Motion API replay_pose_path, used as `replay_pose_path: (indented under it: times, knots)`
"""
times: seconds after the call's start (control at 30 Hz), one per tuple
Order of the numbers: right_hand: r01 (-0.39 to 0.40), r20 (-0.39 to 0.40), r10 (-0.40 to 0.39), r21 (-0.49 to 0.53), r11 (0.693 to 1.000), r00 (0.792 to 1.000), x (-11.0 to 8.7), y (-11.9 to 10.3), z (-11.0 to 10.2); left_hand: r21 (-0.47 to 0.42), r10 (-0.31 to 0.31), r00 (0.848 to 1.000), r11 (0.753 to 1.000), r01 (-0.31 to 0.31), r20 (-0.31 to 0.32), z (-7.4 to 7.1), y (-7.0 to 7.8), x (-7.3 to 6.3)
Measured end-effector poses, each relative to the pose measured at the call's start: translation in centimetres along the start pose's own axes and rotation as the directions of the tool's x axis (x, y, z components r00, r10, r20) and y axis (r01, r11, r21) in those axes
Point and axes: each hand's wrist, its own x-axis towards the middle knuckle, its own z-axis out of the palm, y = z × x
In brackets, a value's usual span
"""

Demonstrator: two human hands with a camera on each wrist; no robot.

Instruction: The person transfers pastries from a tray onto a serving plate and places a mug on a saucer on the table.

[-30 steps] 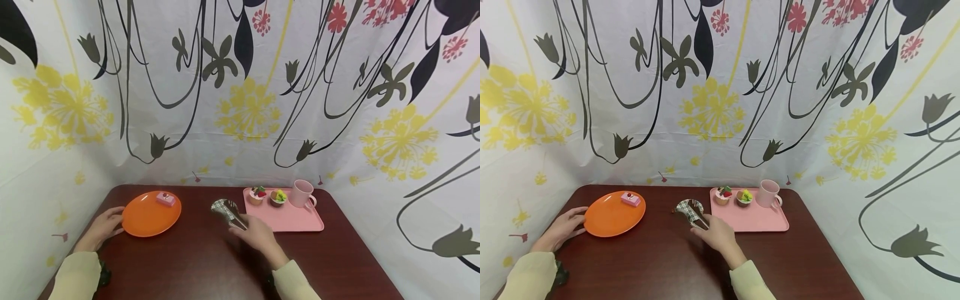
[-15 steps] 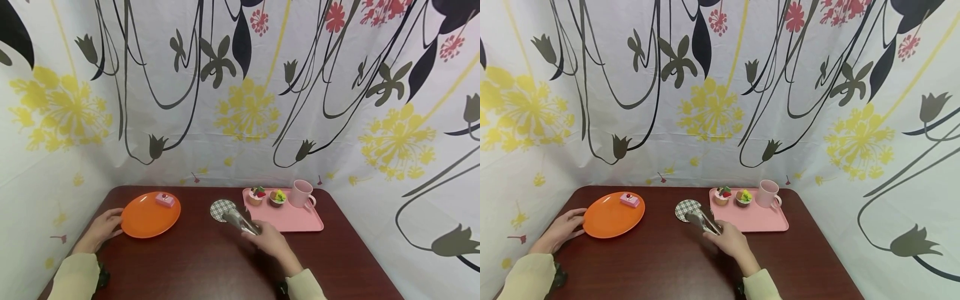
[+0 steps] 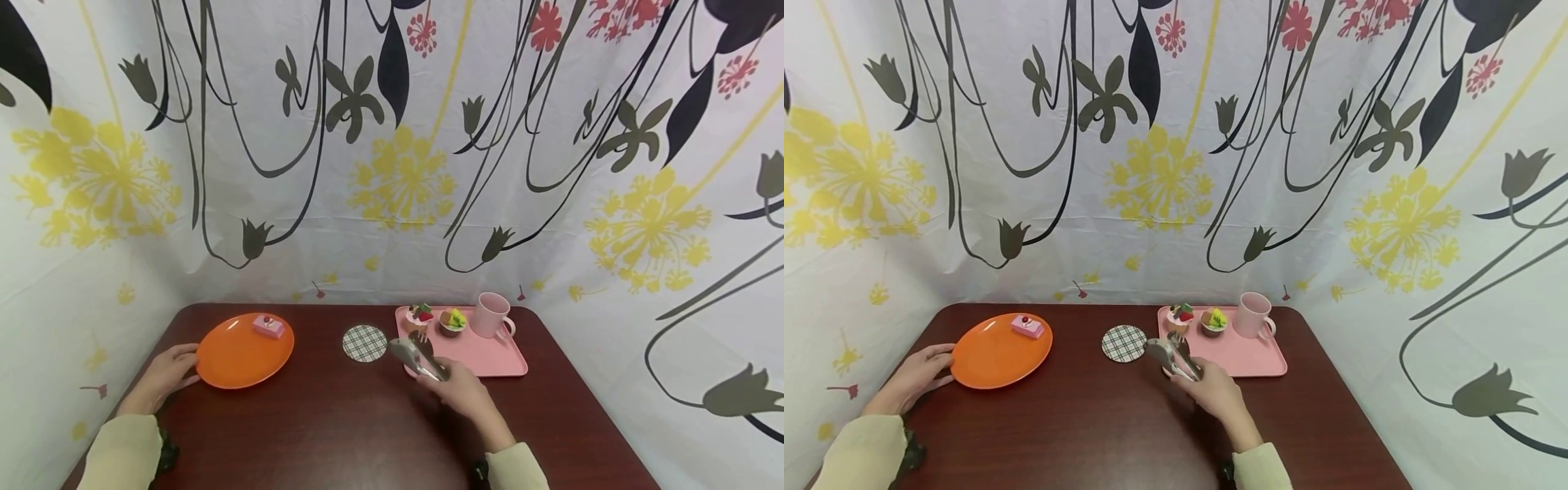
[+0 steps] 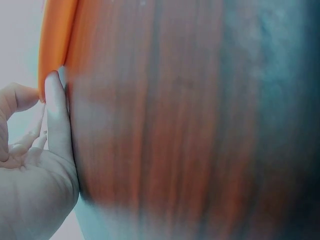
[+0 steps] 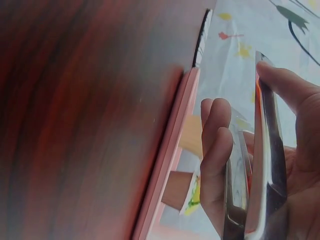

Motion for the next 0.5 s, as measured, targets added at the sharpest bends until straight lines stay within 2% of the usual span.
replay_pose_path:
  times: [0.23, 0.5]
  knots:
    - [0.000, -0.013, 0.001, 0.063, 0.998, 1.000, -0.3, 1.2, -0.6, 0.011, 0.001, 1.000, 1.000, -0.002, 0.029, -0.2, 0.4, 0.3]
    - [-0.012, -0.023, 0.013, 0.055, 0.998, 1.000, -0.4, 1.5, -1.9, 0.077, -0.004, 0.999, 0.997, 0.000, 0.042, -0.5, 1.3, 1.1]
